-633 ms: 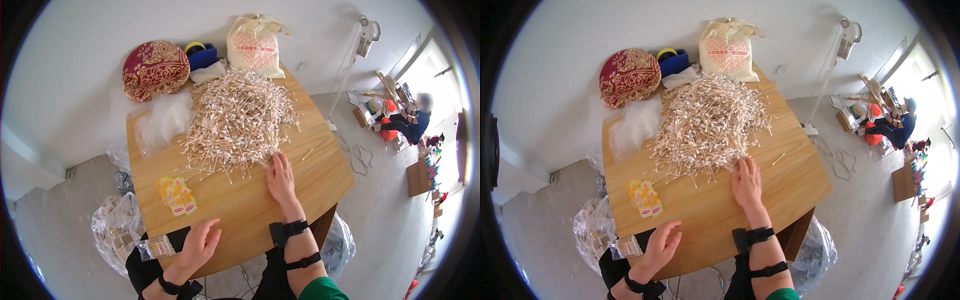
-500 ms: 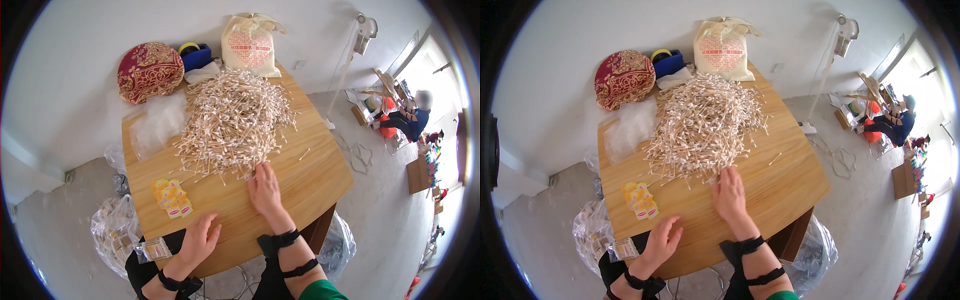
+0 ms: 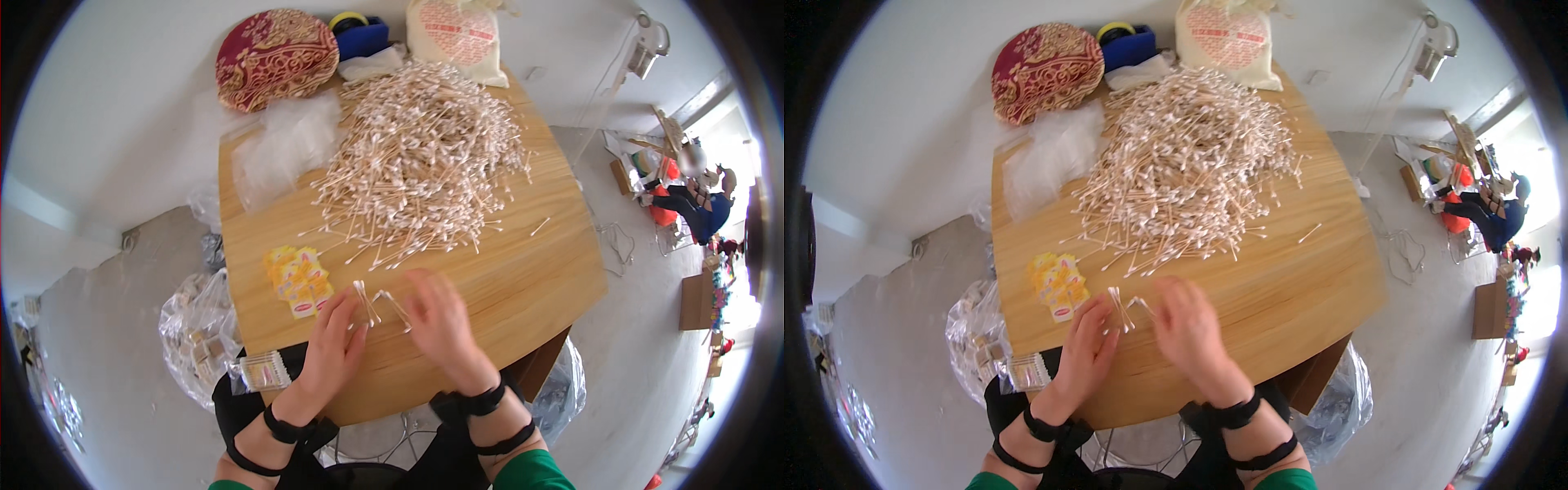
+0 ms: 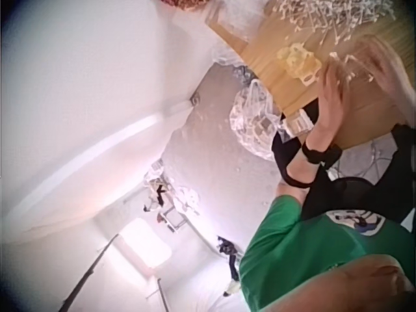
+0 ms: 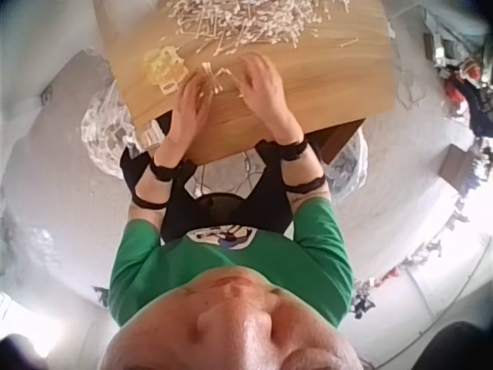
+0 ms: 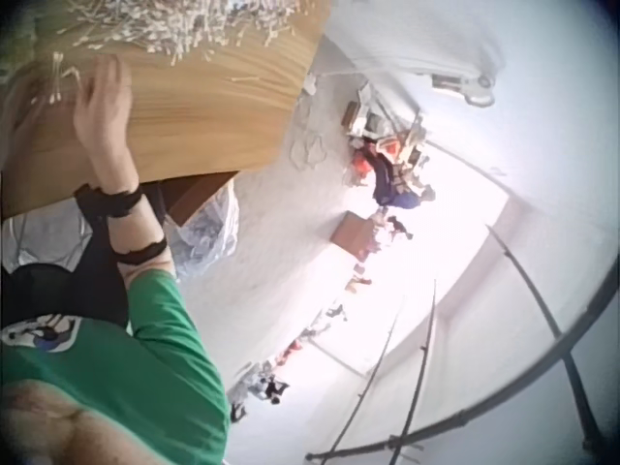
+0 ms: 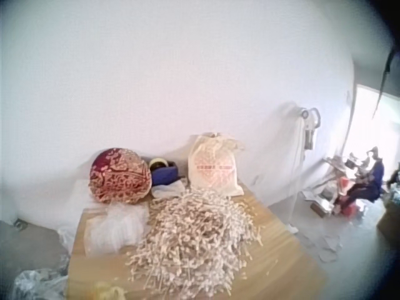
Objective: Counting cotton swabs and placing them into small individual plastic bags.
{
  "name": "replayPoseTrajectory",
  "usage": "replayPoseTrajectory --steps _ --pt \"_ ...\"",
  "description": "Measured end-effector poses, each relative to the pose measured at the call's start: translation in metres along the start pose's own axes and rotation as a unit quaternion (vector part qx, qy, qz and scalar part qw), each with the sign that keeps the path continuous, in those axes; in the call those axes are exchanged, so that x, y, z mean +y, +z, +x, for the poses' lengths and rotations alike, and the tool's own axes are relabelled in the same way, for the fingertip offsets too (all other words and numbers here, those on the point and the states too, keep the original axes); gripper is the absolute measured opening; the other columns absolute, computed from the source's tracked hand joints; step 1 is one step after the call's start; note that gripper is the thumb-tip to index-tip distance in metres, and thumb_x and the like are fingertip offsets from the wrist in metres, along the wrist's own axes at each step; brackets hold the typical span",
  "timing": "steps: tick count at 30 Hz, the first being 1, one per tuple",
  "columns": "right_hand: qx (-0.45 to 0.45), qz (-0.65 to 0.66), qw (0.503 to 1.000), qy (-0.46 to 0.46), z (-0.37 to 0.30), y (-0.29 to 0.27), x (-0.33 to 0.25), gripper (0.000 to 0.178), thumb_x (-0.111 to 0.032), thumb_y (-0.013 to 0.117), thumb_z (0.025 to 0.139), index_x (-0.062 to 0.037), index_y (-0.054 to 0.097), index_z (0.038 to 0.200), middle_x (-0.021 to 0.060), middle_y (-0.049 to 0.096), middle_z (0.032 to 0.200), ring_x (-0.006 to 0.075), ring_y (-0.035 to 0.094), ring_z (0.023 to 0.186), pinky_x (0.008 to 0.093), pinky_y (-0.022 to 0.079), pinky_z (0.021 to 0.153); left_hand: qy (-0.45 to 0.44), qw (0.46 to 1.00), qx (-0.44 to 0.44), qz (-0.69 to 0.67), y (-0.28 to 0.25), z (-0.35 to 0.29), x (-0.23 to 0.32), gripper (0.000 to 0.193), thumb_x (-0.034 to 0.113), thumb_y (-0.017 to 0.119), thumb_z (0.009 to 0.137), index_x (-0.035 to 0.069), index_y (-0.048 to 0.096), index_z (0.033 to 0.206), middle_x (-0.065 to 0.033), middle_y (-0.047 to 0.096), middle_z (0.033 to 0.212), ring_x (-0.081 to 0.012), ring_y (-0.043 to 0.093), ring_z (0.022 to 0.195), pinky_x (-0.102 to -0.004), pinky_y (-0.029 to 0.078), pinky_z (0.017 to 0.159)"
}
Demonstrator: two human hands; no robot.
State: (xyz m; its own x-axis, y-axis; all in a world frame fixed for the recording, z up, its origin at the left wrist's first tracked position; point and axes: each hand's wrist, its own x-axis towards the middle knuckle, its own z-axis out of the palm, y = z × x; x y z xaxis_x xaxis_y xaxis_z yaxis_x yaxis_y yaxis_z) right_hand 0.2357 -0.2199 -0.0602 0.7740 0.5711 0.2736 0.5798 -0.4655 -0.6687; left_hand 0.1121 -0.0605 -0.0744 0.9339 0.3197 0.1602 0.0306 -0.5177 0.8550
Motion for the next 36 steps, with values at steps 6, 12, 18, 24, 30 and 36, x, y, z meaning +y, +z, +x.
replayPoseTrajectory --steps 6,12,18,24,30,36 --pt "-0.068 -0.002 0.992 0.102 0.006 -0.026 0.015 0.021 -0.009 0.075 0.08 -0.0037 0.065 0.097 0.0133 0.064 0.092 0.0354 0.063 0.09 0.0424 0.052 0.077 0.019 0.993 -0.022 0.114 -0.013 0.014 0.001 0.039 0.007 0.077 0.084 0.0 0.057 0.117 -0.0169 0.061 0.108 -0.0375 0.062 0.101 -0.0432 0.053 0.085" --pt "-0.125 -0.084 0.987 0.046 -0.003 -0.016 0.0 0.022 -0.015 0.078 0.077 -0.0044 0.064 0.091 0.0128 0.063 0.09 0.0339 0.064 0.089 0.0439 0.053 0.076 0.006 0.967 -0.042 0.251 0.004 0.019 0.007 0.032 0.023 0.078 0.083 0.004 0.056 0.097 -0.0149 0.057 0.096 -0.0347 0.06 0.093 -0.0434 0.051 0.078" --pt "-0.114 -0.12 0.985 0.047 -0.002 -0.006 0.005 0.011 -0.013 0.073 0.081 -0.0062 0.064 0.082 0.012 0.063 0.085 0.0343 0.064 0.086 0.0456 0.053 0.075 0.022 0.971 -0.024 0.235 0.004 0.015 -0.001 0.022 0.01 0.074 0.081 0.006 0.056 0.093 -0.0117 0.057 0.09 -0.0332 0.06 0.089 -0.043 0.051 0.077" --pt "-0.074 -0.135 0.987 0.041 0.006 -0.021 0.027 0.008 -0.01 0.072 0.081 -0.0061 0.065 0.081 0.0107 0.062 0.084 0.0338 0.063 0.082 0.0442 0.052 0.073 0.059 0.986 -0.043 0.148 -0.01 0.001 -0.008 0.013 0.001 0.07 0.082 0.005 0.061 0.091 -0.012 0.061 0.09 -0.0339 0.06 0.087 -0.0435 0.051 0.077" --pt "-0.061 -0.09 0.994 0.016 0.009 -0.016 0.015 0.009 -0.005 0.073 0.08 -0.0052 0.065 0.083 0.0098 0.063 0.082 0.0335 0.062 0.08 0.0437 0.051 0.069 0.043 0.993 -0.047 0.104 -0.016 0.0 -0.008 0.009 0.003 0.071 0.083 0.004 0.063 0.088 -0.0106 0.061 0.085 -0.0324 0.061 0.082 -0.0423 0.051 0.072" --pt "-0.061 -0.06 0.996 0.028 0.012 -0.013 0.014 0.008 -0.005 0.073 0.082 -0.0048 0.066 0.086 0.0104 0.065 0.085 0.0341 0.063 0.081 0.0436 0.051 0.069 0.053 0.992 0.017 0.114 -0.018 0.002 -0.012 0.011 0.001 0.072 0.083 0.004 0.065 0.09 -0.0104 0.061 0.085 -0.0315 0.061 0.081 -0.0413 0.051 0.069"
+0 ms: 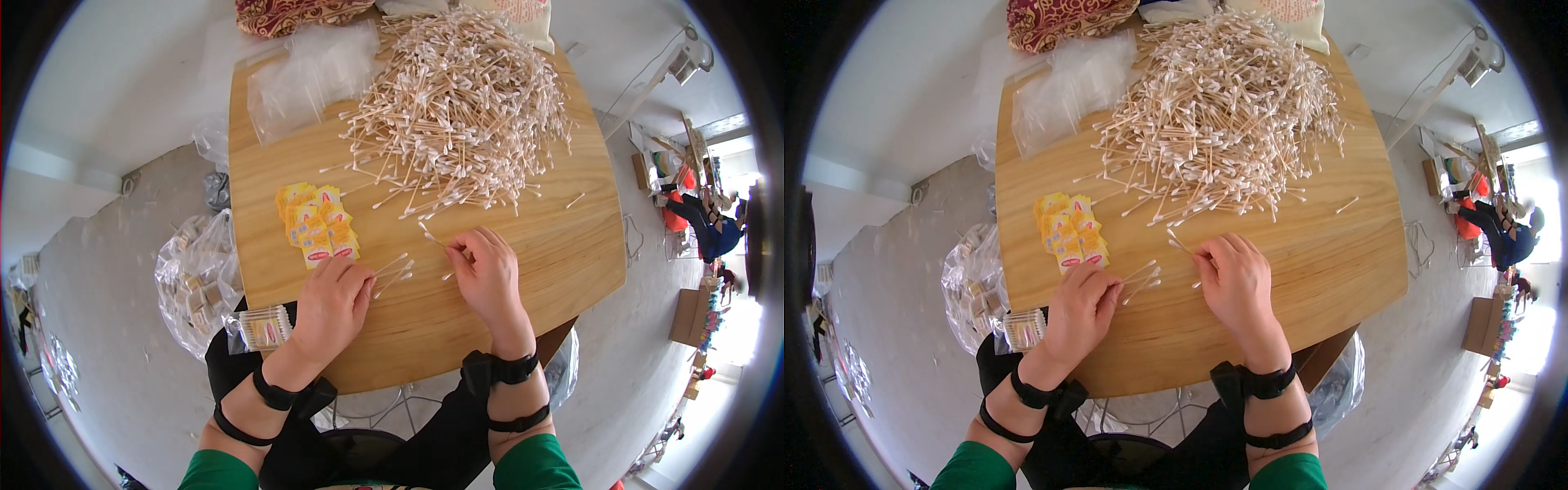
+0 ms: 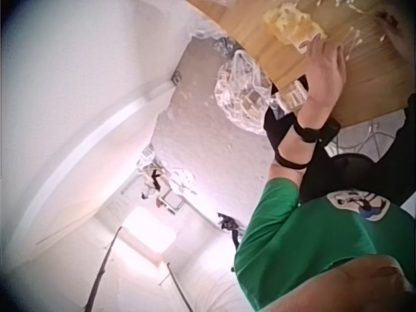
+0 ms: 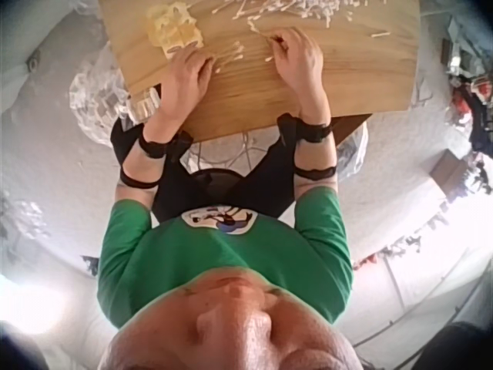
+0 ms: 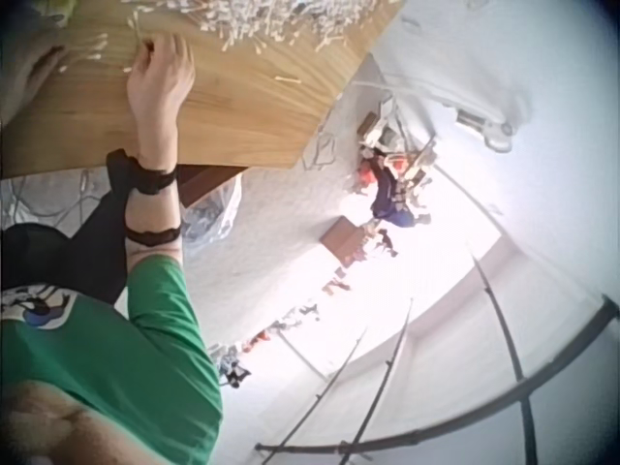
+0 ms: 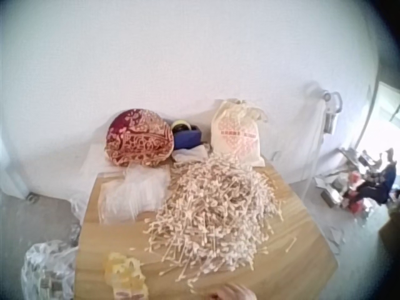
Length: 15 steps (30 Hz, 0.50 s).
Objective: Counting cotton swabs and placing them into small individual plastic bags.
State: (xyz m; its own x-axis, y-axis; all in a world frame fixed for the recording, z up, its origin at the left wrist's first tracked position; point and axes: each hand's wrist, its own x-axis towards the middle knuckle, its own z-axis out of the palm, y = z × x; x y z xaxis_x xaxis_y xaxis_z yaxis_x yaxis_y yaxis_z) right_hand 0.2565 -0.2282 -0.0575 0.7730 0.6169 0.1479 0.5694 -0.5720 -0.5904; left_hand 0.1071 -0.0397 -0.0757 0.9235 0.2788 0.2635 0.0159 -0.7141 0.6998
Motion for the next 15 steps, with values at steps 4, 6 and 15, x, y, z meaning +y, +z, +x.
replayPoseTrajectory --steps 4,6,15 --pt "0.04 -0.004 0.999 -0.005 -0.001 0.004 -0.001 0.011 -0.004 0.073 0.081 -0.0055 0.067 0.09 0.0101 0.065 0.088 0.0339 0.064 0.083 0.0432 0.052 0.071 0.004 1.0 -0.002 0.03 0.0 0.0 0.002 0.01 0.002 0.072 0.083 0.005 0.065 0.09 -0.0095 0.061 0.086 -0.0307 0.061 0.081 -0.0409 0.051 0.07" --pt "0.005 -0.011 0.996 -0.084 -0.002 0.003 -0.011 0.016 -0.004 0.073 0.079 -0.0063 0.068 0.093 0.0093 0.065 0.094 0.0329 0.064 0.088 0.0425 0.052 0.073 0.0 0.999 -0.006 0.033 0.001 0.0 0.002 0.01 0.002 0.072 0.083 0.005 0.065 0.09 -0.0092 0.061 0.087 -0.0306 0.061 0.082 -0.0409 0.051 0.07" --pt "-0.05 -0.013 0.99 -0.128 -0.006 0.014 -0.018 0.012 -0.006 0.073 0.078 -0.0081 0.065 0.086 0.0072 0.06 0.088 0.0306 0.061 0.087 0.0417 0.053 0.074 0.0 0.999 -0.022 0.029 0.001 0.001 0.002 0.012 0.001 0.074 0.08 0.003 0.065 0.089 -0.0121 0.062 0.087 -0.0345 0.061 0.084 -0.0432 0.051 0.073"
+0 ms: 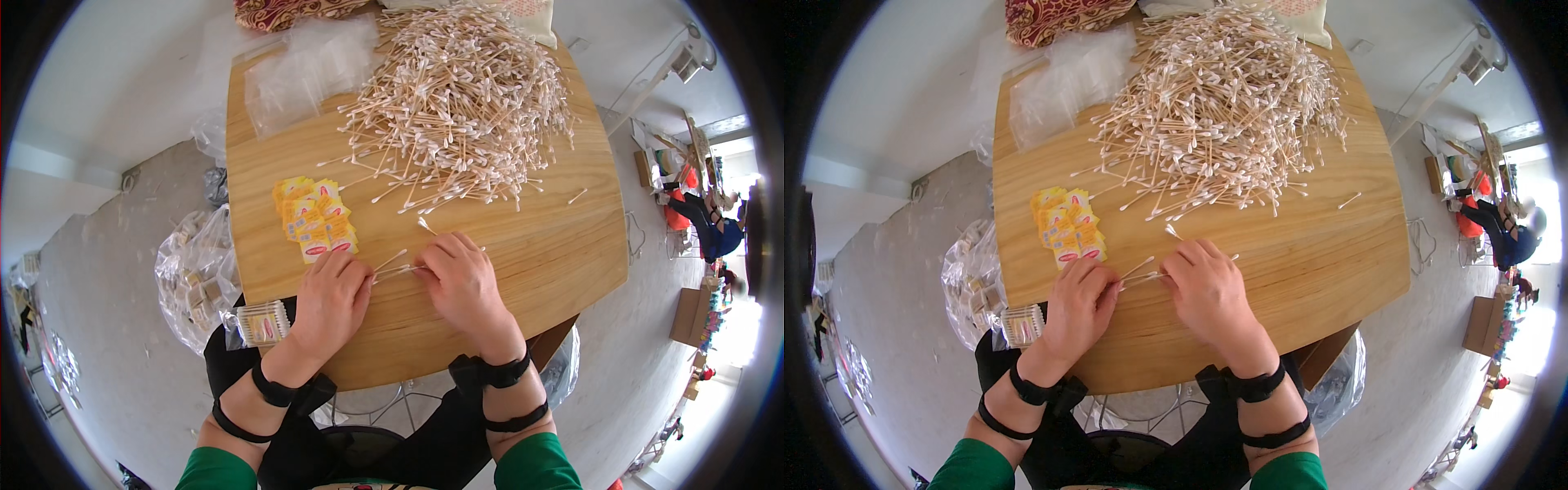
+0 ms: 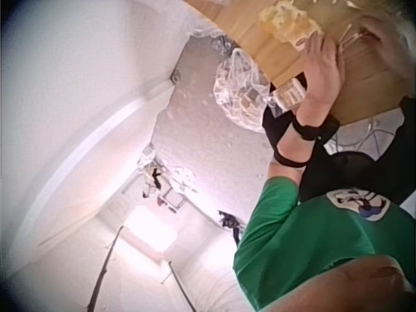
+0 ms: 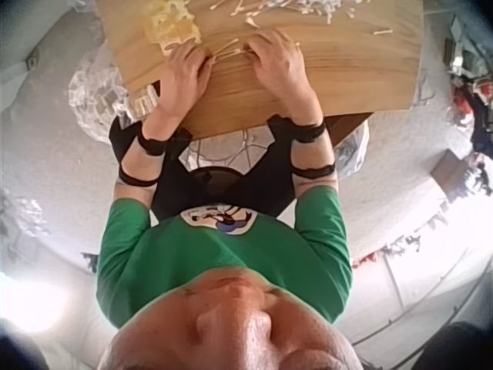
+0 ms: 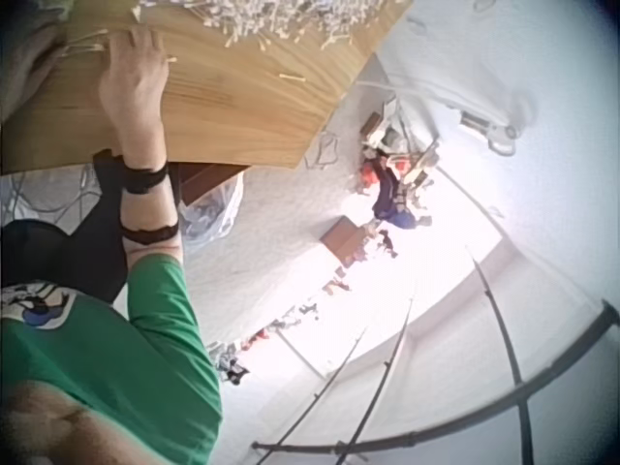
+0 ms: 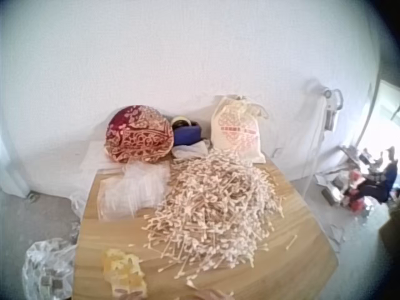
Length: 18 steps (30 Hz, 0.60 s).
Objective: Counting cotton swabs and placing them into small individual plastic bags.
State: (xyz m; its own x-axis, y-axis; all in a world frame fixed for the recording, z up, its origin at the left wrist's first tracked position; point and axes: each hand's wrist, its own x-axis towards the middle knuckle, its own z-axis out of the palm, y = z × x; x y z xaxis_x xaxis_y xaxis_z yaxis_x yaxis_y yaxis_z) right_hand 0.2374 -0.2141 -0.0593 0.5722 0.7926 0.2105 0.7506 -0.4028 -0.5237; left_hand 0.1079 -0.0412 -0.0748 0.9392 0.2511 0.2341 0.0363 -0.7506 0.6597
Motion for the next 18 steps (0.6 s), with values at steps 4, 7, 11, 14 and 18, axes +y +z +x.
replayPoseTrajectory --steps 4,7,11,14,18 --pt "-0.015 0.015 1.0 0.004 -0.001 -0.018 -0.001 0.013 -0.007 0.074 0.077 -0.0084 0.065 0.085 0.007 0.06 0.087 0.0299 0.061 0.086 0.0421 0.053 0.073 0.008 1.0 0.003 -0.001 0.001 -0.001 -0.004 0.011 0.004 0.073 0.083 0.005 0.064 0.09 -0.0101 0.059 0.088 -0.0319 0.06 0.084 -0.0425 0.051 0.071" --pt "-0.078 0.025 0.997 0.007 -0.004 -0.023 -0.001 0.014 -0.008 0.076 0.075 -0.0083 0.066 0.085 0.0073 0.062 0.087 0.0302 0.062 0.087 0.0423 0.053 0.072 0.003 1.0 0.006 -0.016 0.002 -0.001 -0.003 0.011 0.005 0.073 0.083 0.005 0.064 0.09 -0.0103 0.059 0.088 -0.0321 0.06 0.084 -0.0429 0.051 0.071" --pt "-0.029 0.019 0.997 0.074 -0.008 -0.028 0.01 0.018 -0.008 0.078 0.074 -0.0074 0.067 0.088 0.0082 0.064 0.089 0.0313 0.063 0.087 0.0429 0.052 0.073 -0.005 1.0 0.004 -0.016 0.002 -0.002 -0.002 0.012 0.005 0.073 0.083 0.006 0.064 0.09 -0.01 0.059 0.087 -0.0319 0.06 0.083 -0.0429 0.051 0.071" --pt "0.009 -0.021 0.993 0.12 -0.009 -0.032 0.021 0.019 -0.008 0.079 0.074 -0.0071 0.068 0.09 0.0087 0.064 0.089 0.0315 0.063 0.088 0.0428 0.052 0.074 -0.002 1.0 -0.012 -0.009 0.001 -0.002 -0.001 0.012 0.006 0.074 0.083 0.006 0.064 0.089 -0.0094 0.059 0.086 -0.0314 0.06 0.083 -0.0429 0.051 0.071" --pt "0.016 -0.037 0.991 0.129 -0.004 -0.023 0.021 0.016 -0.008 0.078 0.074 -0.007 0.069 0.087 0.0082 0.064 0.088 0.0312 0.063 0.088 0.0424 0.052 0.075 -0.004 1.0 -0.011 -0.003 0.002 -0.001 0.001 0.011 0.006 0.074 0.082 0.006 0.064 0.087 -0.0087 0.06 0.085 -0.0309 0.061 0.081 -0.0424 0.051 0.071"
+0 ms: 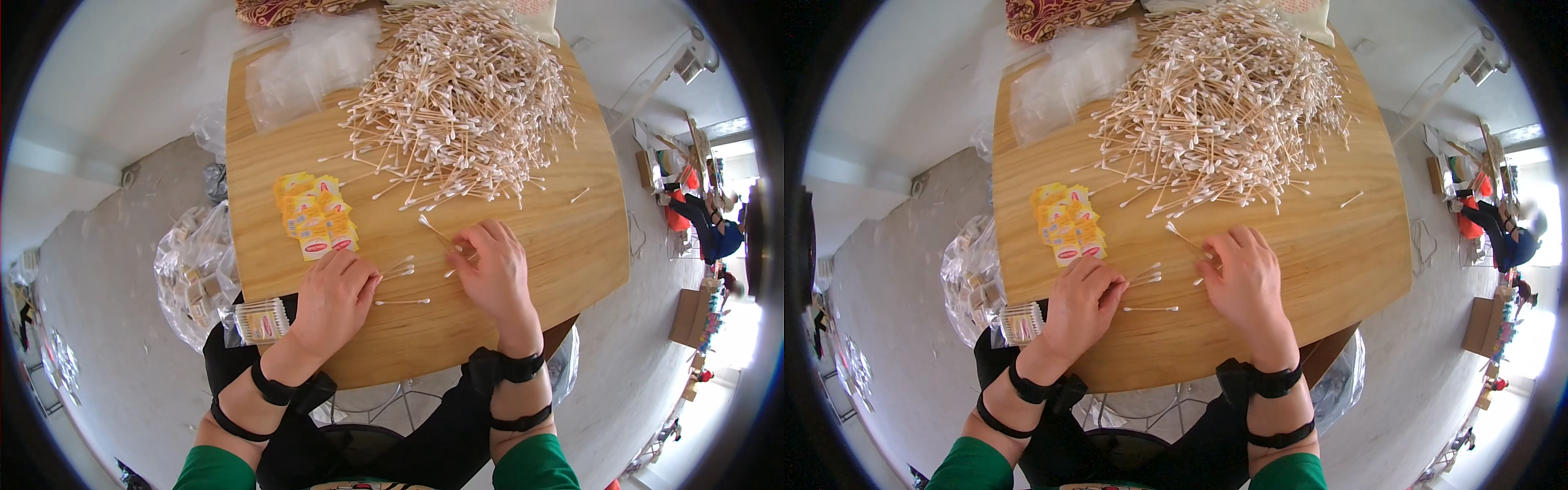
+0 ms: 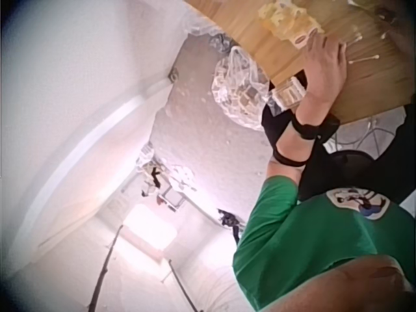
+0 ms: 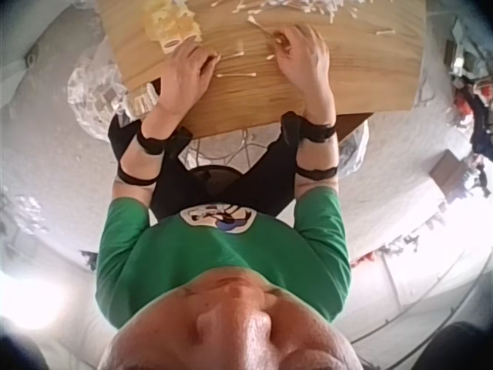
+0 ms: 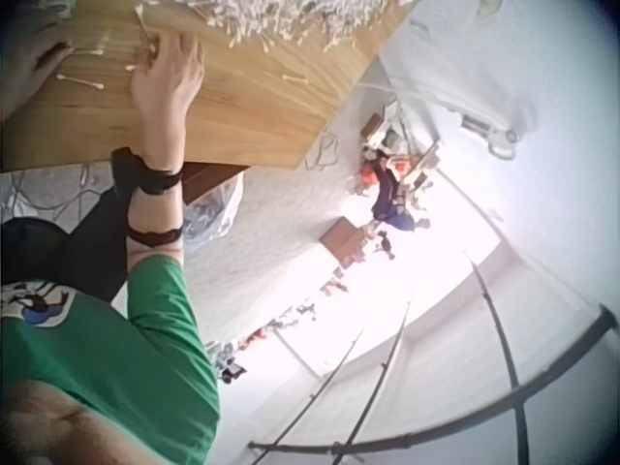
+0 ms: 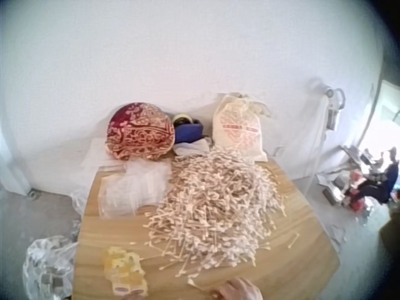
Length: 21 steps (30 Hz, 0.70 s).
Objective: Counting cotton swabs and placing them into small individual plastic bags.
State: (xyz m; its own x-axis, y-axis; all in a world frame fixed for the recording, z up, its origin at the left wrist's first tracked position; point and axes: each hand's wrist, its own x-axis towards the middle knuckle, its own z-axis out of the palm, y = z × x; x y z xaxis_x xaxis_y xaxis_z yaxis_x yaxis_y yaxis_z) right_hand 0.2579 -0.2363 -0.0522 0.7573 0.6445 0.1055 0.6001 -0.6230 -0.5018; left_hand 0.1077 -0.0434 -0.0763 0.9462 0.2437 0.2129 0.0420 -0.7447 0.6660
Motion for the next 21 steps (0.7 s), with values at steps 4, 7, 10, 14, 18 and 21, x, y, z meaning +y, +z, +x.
replayPoseTrajectory --steps 4,7,10,14,18,21 --pt "-0.018 0.013 1.0 -0.017 0.0003 0.0084 0.0009 0.013 -0.008 0.078 0.075 -0.0069 0.069 0.084 0.0077 0.064 0.088 0.031 0.063 0.087 0.0423 0.052 0.075 0.019 0.999 -0.013 -0.033 0.0002 0.0007 0.0018 0.011 0.003 0.074 0.081 0.006 0.065 0.085 -0.0088 0.061 0.084 -0.031 0.062 0.079 -0.0412 0.051 0.07" --pt "-0.019 0.02 0.999 -0.022 0.0005 0.0085 0.0001 0.011 -0.007 0.076 0.076 -0.0066 0.068 0.083 0.0075 0.063 0.087 0.0311 0.062 0.086 0.042 0.052 0.075 0.006 0.998 0.003 -0.062 0.0006 -0.0003 0.0007 0.011 0.002 0.074 0.08 0.005 0.065 0.086 -0.009 0.061 0.084 -0.0311 0.062 0.079 -0.041 0.052 0.07" --pt "-0.014 0.056 0.998 -0.01 0.0008 0.0085 0.0009 0.009 -0.006 0.075 0.077 -0.0061 0.068 0.081 0.0078 0.063 0.085 0.0313 0.063 0.085 0.0419 0.051 0.073 0.001 0.999 0.025 -0.043 0.0032 -0.0001 -0.0024 0.011 0.002 0.074 0.08 0.005 0.065 0.087 -0.0092 0.061 0.085 -0.031 0.062 0.08 -0.0411 0.052 0.069" --pt "0.021 0.048 0.999 0.001 0.0005 0.0112 0.0044 0.012 -0.005 0.075 0.077 -0.006 0.068 0.087 0.0079 0.065 0.085 0.0315 0.063 0.083 0.0421 0.051 0.072 0.028 0.999 0.018 -0.006 0.0029 0.0012 -0.0008 0.012 0.002 0.074 0.08 0.005 0.066 0.089 -0.0087 0.061 0.087 -0.0305 0.061 0.081 -0.0408 0.051 0.068" --pt "0.017 0.044 0.999 0.024 0.001 0.0096 0.0024 0.016 -0.004 0.075 0.077 -0.0062 0.068 0.091 0.0078 0.066 0.086 0.0314 0.063 0.084 0.0422 0.052 0.072 0.024 0.999 0.008 -0.02 0.0022 0.0001 -0.001 0.011 0.002 0.074 0.081 0.006 0.068 0.089 -0.0081 0.061 0.086 -0.0299 0.061 0.08 -0.0408 0.051 0.069" --pt "0.005 0.041 0.999 -0.021 0.001 0.0068 0.0 0.014 -0.004 0.075 0.076 -0.0066 0.067 0.088 0.0076 0.065 0.086 0.0312 0.063 0.084 0.0424 0.052 0.072 0.039 0.998 -0.017 -0.052 0.0025 -0.0003 -0.0012 0.011 0.002 0.075 0.08 0.005 0.07 0.09 -0.0102 0.064 0.087 -0.0323 0.062 0.082 -0.0413 0.051 0.071"
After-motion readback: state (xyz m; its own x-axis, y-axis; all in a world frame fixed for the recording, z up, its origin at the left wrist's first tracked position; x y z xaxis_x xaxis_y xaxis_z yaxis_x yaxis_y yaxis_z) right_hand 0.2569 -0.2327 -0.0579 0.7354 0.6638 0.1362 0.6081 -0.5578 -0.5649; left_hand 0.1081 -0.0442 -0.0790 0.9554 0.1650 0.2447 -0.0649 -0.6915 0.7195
